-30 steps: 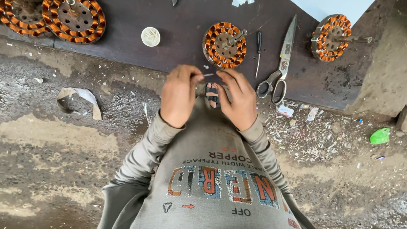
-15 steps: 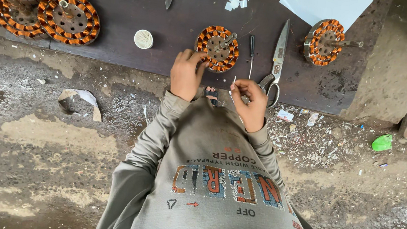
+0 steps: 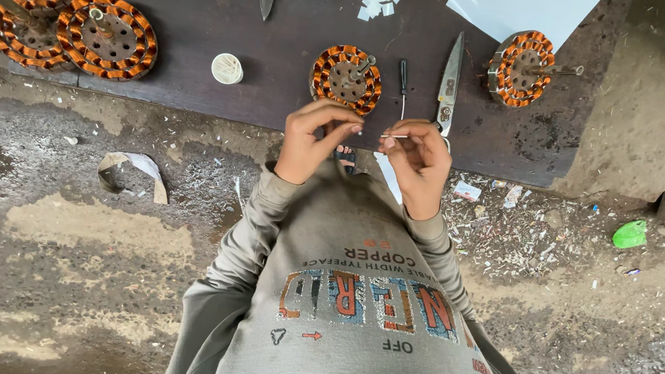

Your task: The person inserts small white plastic pieces into slots on a circular copper-wound component, then uses a screwdriver to press them in. They repeat this process with additional pieces, occasionally using scissors to trim wires. The person works at a cluttered table with multiple similar components and tools.

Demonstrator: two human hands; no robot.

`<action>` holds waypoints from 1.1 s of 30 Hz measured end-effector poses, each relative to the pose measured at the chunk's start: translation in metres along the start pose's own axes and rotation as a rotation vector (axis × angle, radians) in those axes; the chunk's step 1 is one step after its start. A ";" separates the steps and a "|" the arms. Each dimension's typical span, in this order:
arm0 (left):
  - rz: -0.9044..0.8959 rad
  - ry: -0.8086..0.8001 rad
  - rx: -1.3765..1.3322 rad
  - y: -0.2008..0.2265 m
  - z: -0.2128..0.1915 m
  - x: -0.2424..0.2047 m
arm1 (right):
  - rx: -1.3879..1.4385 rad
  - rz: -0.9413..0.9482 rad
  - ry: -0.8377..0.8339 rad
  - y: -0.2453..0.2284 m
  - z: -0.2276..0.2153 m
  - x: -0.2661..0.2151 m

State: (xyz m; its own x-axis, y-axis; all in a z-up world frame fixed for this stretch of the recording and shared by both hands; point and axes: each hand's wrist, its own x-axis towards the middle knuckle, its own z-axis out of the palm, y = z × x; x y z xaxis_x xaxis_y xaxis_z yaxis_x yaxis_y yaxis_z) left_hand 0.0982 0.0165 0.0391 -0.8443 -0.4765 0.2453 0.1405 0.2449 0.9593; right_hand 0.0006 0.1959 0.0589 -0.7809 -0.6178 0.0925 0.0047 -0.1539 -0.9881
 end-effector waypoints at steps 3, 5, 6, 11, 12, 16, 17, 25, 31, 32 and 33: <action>0.016 0.032 0.020 0.006 0.009 0.000 | 0.126 -0.031 -0.004 -0.006 0.007 0.003; 0.049 0.026 -0.021 0.008 0.012 0.000 | 0.152 -0.058 -0.012 -0.009 0.010 0.004; 0.065 0.025 -0.041 0.009 0.012 0.000 | 0.165 -0.071 -0.017 -0.010 0.011 0.004; 0.038 0.025 -0.053 0.010 0.012 -0.004 | 0.064 -0.082 -0.022 -0.015 0.010 -0.003; 0.035 0.027 -0.052 0.010 0.012 -0.003 | 0.049 -0.091 -0.013 -0.016 0.010 -0.003; 0.041 0.022 -0.069 0.010 0.011 -0.001 | 0.025 -0.080 -0.007 -0.018 0.012 -0.003; 0.039 0.020 -0.080 0.010 0.011 -0.002 | 0.024 -0.085 -0.013 -0.019 0.012 -0.003; 0.057 0.029 -0.045 0.009 0.009 0.000 | -0.023 -0.109 -0.018 -0.018 0.014 0.000; 0.073 0.034 -0.038 0.011 0.008 0.000 | -0.032 -0.110 -0.019 -0.017 0.014 -0.001; 0.077 0.035 -0.039 0.011 0.007 0.000 | -0.031 -0.109 -0.018 -0.017 0.014 -0.001; 0.082 0.036 -0.040 0.012 0.007 0.000 | -0.031 -0.108 -0.017 -0.017 0.014 0.000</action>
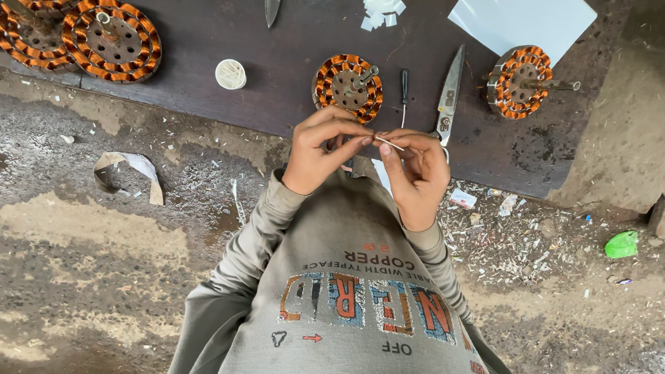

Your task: The person inserts small white plastic pieces into slots on a circular copper-wound component, then uses a screwdriver to press them in. They repeat this process with additional pieces, occasionally using scissors to trim wires. The person works at a cluttered table with multiple similar components and tools.

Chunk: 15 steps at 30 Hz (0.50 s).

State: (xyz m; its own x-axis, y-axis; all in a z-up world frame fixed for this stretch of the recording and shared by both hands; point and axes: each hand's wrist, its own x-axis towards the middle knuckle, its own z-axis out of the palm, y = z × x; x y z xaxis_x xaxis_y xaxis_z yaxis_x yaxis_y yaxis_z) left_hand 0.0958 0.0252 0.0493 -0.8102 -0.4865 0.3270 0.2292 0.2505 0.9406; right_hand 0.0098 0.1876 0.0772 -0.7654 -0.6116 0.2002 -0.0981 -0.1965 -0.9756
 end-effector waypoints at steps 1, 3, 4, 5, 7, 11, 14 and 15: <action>-0.002 -0.001 0.006 0.000 0.000 0.000 | -0.018 -0.003 0.003 0.000 0.000 0.000; -0.007 -0.004 0.019 0.000 0.000 0.000 | -0.055 -0.007 0.011 0.000 0.001 0.001; -0.008 -0.009 0.016 0.001 -0.001 0.000 | -0.066 -0.012 0.006 0.000 0.001 0.001; -0.008 -0.013 0.012 0.001 -0.001 0.000 | -0.078 -0.017 0.002 0.001 0.002 0.001; 0.003 -0.014 0.010 0.001 -0.001 0.000 | -0.091 -0.015 -0.007 0.001 0.002 0.002; -0.032 -0.003 0.028 0.002 0.000 0.003 | -0.090 0.022 -0.022 0.005 0.001 0.004; -0.044 0.000 0.097 0.004 -0.001 0.004 | -0.066 0.057 -0.040 0.009 0.001 0.004; -0.035 0.001 0.127 0.005 -0.002 0.004 | -0.056 0.067 -0.047 0.010 0.001 0.005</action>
State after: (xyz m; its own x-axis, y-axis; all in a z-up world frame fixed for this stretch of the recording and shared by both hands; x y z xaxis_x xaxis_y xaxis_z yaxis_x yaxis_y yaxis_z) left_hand 0.0946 0.0227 0.0558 -0.8162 -0.4971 0.2946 0.1307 0.3378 0.9321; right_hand 0.0060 0.1815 0.0689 -0.7407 -0.6578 0.1369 -0.0840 -0.1116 -0.9902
